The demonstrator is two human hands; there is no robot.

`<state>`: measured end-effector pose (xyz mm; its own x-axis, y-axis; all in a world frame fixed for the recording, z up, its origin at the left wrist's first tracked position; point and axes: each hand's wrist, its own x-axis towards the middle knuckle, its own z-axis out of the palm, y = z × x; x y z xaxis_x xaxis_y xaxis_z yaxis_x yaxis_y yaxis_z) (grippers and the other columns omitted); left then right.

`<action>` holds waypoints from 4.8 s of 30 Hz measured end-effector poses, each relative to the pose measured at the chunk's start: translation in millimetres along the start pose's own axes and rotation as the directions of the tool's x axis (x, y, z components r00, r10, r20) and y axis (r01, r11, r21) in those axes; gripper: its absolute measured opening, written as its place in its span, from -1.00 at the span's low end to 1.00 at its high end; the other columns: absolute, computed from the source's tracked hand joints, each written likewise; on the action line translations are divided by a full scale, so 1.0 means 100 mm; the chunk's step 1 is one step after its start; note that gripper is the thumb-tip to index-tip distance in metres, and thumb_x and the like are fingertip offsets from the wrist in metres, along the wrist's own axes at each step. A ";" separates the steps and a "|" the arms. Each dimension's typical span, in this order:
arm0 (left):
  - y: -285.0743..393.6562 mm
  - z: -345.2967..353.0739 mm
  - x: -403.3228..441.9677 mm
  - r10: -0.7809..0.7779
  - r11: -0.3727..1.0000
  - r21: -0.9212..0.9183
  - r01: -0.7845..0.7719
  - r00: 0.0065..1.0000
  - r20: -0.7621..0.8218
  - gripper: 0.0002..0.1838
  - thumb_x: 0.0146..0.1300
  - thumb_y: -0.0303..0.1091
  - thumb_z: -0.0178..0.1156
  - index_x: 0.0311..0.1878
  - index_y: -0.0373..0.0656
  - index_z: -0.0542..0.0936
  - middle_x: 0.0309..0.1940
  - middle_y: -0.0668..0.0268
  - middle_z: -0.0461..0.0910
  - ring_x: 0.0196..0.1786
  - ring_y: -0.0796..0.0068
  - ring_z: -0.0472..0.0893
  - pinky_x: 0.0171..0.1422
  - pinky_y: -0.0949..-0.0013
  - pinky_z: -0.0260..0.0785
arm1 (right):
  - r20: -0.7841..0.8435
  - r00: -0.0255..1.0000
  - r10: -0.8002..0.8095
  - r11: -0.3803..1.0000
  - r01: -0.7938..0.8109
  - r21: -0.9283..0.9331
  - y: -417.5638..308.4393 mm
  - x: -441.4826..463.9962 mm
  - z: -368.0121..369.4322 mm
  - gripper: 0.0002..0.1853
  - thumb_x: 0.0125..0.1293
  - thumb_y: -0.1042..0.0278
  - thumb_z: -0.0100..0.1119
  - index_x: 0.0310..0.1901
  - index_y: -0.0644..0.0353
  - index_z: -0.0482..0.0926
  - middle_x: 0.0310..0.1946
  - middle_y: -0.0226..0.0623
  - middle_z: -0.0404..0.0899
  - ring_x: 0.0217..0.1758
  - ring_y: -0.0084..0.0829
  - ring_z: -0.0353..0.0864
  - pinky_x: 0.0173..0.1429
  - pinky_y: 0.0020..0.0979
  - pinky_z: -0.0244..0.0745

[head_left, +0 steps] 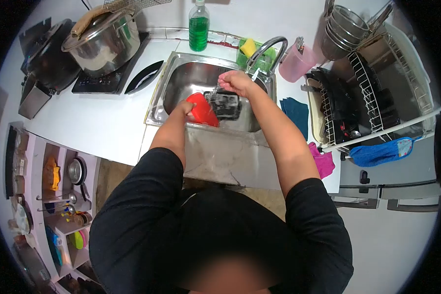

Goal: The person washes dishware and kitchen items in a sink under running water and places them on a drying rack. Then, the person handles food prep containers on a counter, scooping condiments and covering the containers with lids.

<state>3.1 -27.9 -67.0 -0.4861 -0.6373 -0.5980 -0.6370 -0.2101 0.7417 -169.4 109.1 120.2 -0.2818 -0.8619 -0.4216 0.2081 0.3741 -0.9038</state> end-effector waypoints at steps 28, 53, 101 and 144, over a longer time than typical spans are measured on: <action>1.35 0.66 -0.99 0.616 0.521 -0.852 -0.059 0.717 0.327 -0.50 0.30 0.10 -0.30 0.10 -0.06 0.31 0.05 0.27 0.39 0.13 0.36 0.38 0.26 0.20 0.17 | 0.103 0.679 -0.727 0.246 0.398 -0.884 0.26 0.22 0.20 -0.55 0.21 -0.03 -0.07 0.08 -0.03 0.40 0.15 -0.13 0.28 0.17 -0.26 0.30 0.08 -0.04 0.24; 1.60 0.55 -1.05 0.125 0.384 -0.923 -0.007 0.991 0.044 -0.32 0.21 0.18 -0.18 0.10 -0.32 0.25 -0.03 0.03 0.40 0.01 0.04 0.44 0.10 -0.11 0.25 | 0.191 0.811 -0.553 0.336 0.427 -0.839 -0.10 -0.49 -0.28 -0.79 -0.06 0.42 0.19 -0.31 0.25 0.55 -0.53 -0.25 0.55 -0.46 -0.47 0.50 -0.31 -0.43 0.39; 0.58 0.26 -0.96 0.396 0.380 -0.924 -0.037 0.909 0.126 -0.53 0.29 -0.49 -0.34 0.23 0.21 0.05 0.20 0.13 0.15 0.14 -0.03 0.32 -0.09 -0.21 0.39 | 0.189 0.766 -0.614 -0.080 0.179 -0.981 0.47 -0.32 0.16 -0.59 0.18 0.09 -0.07 -0.07 0.22 0.46 -0.03 -0.10 0.43 0.03 -0.16 0.43 0.03 -0.26 0.36; 0.53 0.07 -0.64 0.194 0.669 -0.742 -0.024 0.970 0.144 -0.69 0.33 -0.19 -0.20 0.13 0.15 0.27 -0.18 0.36 0.46 -0.52 0.57 0.48 -0.69 0.62 0.28 | 0.434 0.778 -0.455 0.013 0.494 -0.870 0.16 -0.60 0.19 -0.74 0.06 0.11 0.13 -0.40 0.14 0.58 -0.40 -0.22 0.55 -0.21 -0.21 0.53 -0.08 -0.29 0.39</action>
<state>-4.2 7.2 8.6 -0.6812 -0.5527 -0.4800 0.0295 -0.6759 0.7364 -131.6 160.2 132.7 0.0932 -0.9890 0.1151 -0.9508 -0.1227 -0.2846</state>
